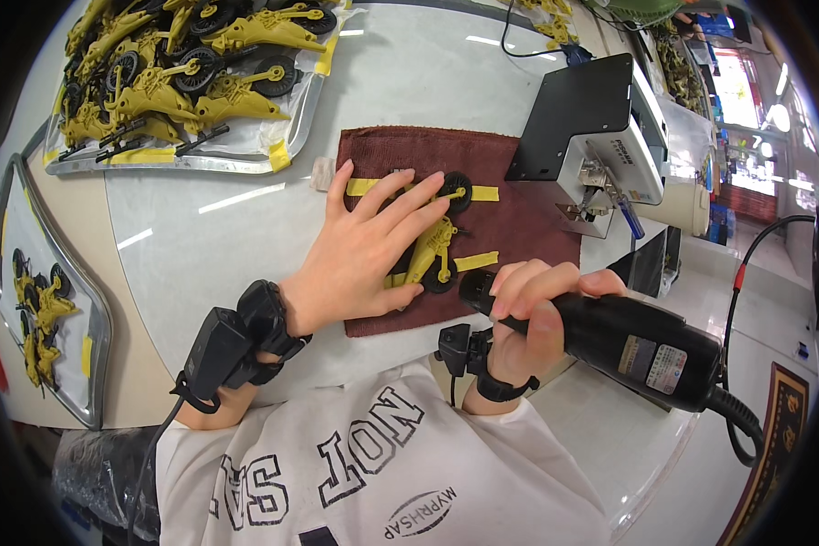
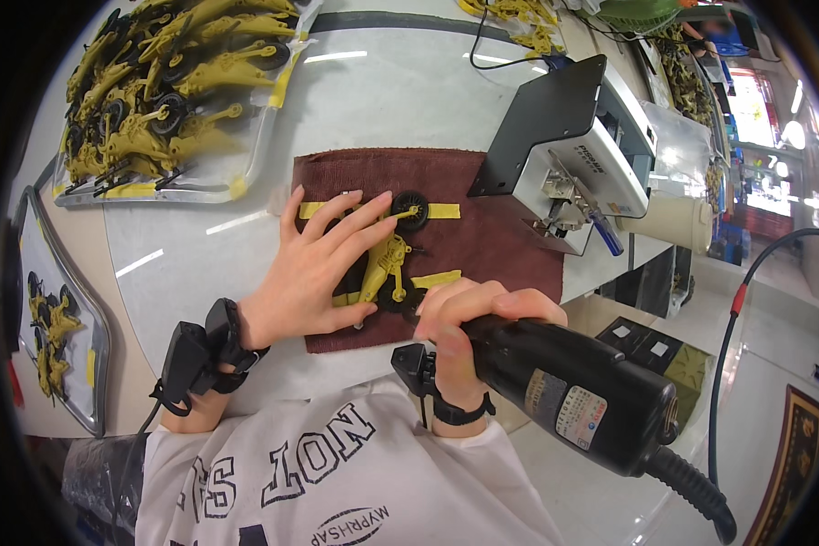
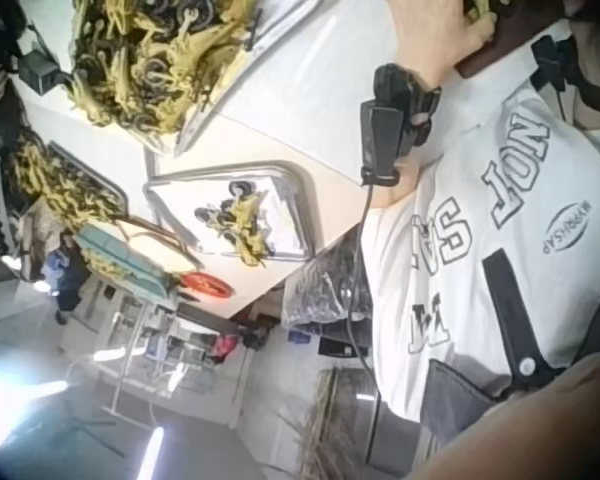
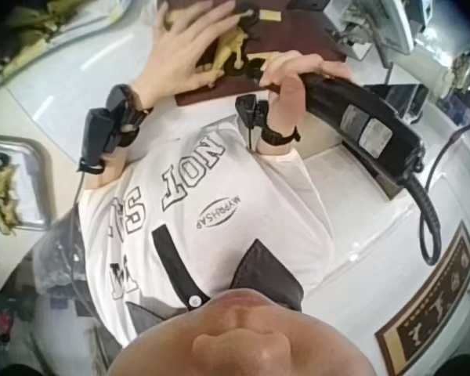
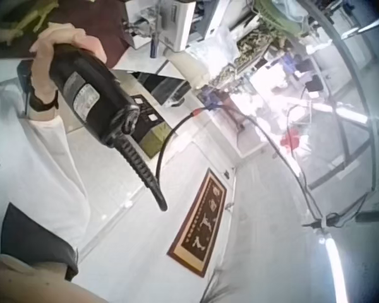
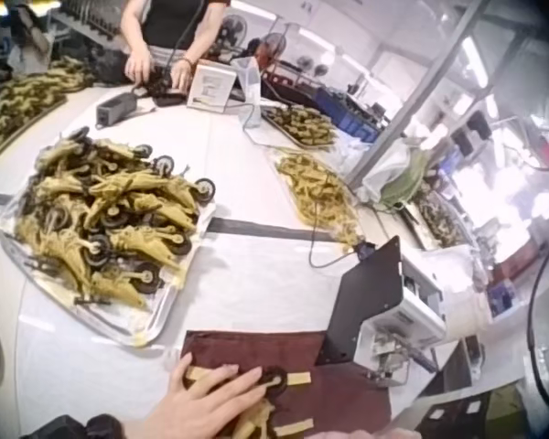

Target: Use an electric screwdriver to fasten screws onto plastic toy motorcycle models.

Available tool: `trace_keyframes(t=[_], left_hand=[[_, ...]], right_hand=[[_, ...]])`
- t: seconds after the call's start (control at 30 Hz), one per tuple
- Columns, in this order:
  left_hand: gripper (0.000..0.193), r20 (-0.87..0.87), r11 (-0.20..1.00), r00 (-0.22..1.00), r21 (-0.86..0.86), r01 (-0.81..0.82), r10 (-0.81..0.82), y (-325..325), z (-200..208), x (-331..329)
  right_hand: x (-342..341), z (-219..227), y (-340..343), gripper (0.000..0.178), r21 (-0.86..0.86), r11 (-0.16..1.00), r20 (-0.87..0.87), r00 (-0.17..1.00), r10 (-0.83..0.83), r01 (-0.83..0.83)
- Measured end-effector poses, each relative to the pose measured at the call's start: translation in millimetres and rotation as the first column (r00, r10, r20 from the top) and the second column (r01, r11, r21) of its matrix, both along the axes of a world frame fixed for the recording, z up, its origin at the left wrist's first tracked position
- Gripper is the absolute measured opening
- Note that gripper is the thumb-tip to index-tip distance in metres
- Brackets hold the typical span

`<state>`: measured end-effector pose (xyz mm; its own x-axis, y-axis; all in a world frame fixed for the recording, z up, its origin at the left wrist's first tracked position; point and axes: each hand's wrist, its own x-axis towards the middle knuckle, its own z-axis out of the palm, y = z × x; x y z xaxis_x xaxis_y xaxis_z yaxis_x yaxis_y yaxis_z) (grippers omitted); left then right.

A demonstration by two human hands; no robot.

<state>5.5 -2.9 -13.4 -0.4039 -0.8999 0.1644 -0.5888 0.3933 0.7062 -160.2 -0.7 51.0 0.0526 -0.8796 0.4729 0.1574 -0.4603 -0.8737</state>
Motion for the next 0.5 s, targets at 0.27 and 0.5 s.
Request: trace_keyframes(t=[0.27,0.5], left_hand=[[0.084,0.006,1.000,1.000,-0.001,0.007,-0.007,-0.8,-0.6,-0.5],[0.084,0.018,1.000,1.000,-0.014,0.005,-0.004,-1.4,1.2,-3.7]], right_hand=[[0.3,-2.5,1.5,0.038,-0.006,0.999,-0.001,0.999,0.035,-0.035],[-11.0,19.8,-1.4,0.055,-0.161,0.983,0.061,0.995,-0.079,0.088]])
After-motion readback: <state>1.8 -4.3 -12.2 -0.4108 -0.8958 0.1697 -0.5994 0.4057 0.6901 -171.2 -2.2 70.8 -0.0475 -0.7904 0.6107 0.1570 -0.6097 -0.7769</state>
